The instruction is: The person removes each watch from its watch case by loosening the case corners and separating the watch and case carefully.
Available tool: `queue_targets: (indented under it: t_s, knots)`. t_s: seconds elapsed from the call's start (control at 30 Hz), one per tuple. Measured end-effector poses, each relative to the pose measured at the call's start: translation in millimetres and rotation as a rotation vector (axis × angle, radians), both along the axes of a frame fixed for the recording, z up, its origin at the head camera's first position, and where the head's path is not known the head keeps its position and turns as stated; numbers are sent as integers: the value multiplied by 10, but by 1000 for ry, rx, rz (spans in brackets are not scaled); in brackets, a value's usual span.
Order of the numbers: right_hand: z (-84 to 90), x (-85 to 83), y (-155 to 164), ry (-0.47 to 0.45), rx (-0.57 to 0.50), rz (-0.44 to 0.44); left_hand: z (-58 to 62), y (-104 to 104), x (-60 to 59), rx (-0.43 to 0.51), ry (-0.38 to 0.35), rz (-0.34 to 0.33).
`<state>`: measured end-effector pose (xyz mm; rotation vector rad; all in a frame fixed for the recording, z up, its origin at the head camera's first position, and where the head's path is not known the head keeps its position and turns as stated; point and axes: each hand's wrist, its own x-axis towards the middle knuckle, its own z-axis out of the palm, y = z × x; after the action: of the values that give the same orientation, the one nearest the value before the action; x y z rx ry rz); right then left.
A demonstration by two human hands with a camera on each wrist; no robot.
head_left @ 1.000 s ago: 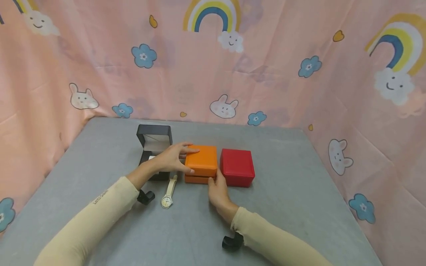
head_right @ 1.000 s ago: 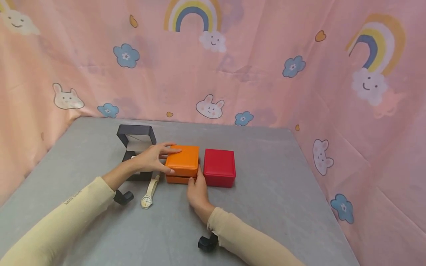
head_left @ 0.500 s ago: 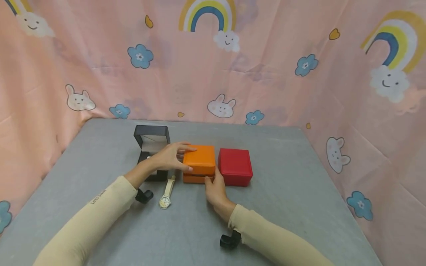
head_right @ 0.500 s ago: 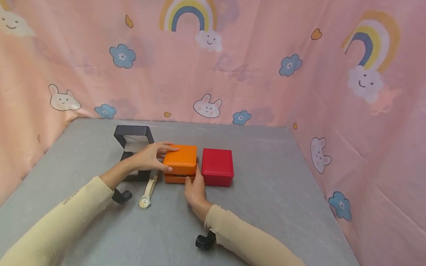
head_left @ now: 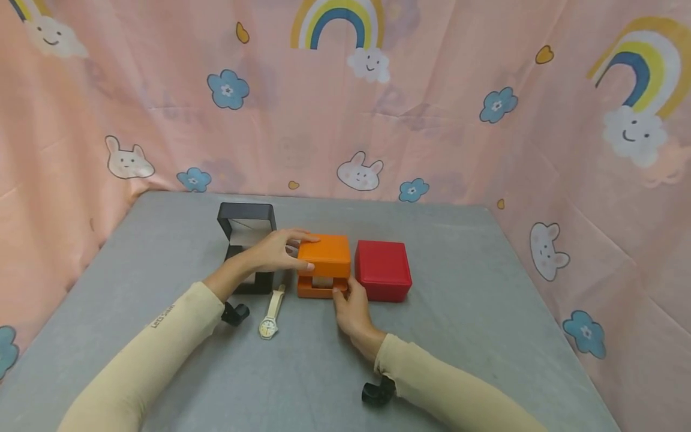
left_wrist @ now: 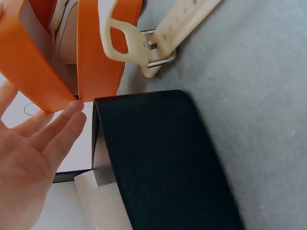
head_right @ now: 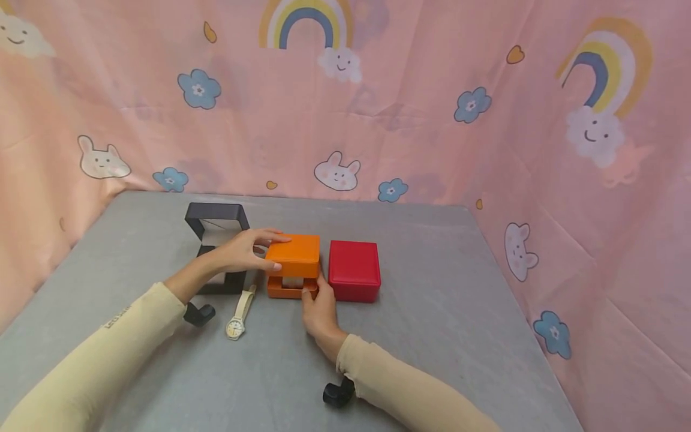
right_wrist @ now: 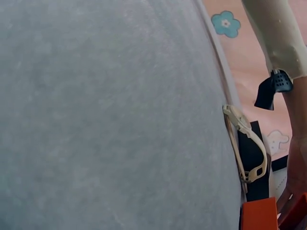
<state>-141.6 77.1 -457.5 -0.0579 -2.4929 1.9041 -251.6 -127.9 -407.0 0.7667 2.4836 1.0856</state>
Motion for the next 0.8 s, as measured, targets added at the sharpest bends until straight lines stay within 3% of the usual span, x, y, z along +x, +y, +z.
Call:
queue_targets:
  t_s: [0.3,0.8]
  knots:
    - [-19,3,15,-5,-20,17,-27,16,-20,6,8,-24]
    - [5,-55,48,23,20,79,6,19,-65,27,-26,18]
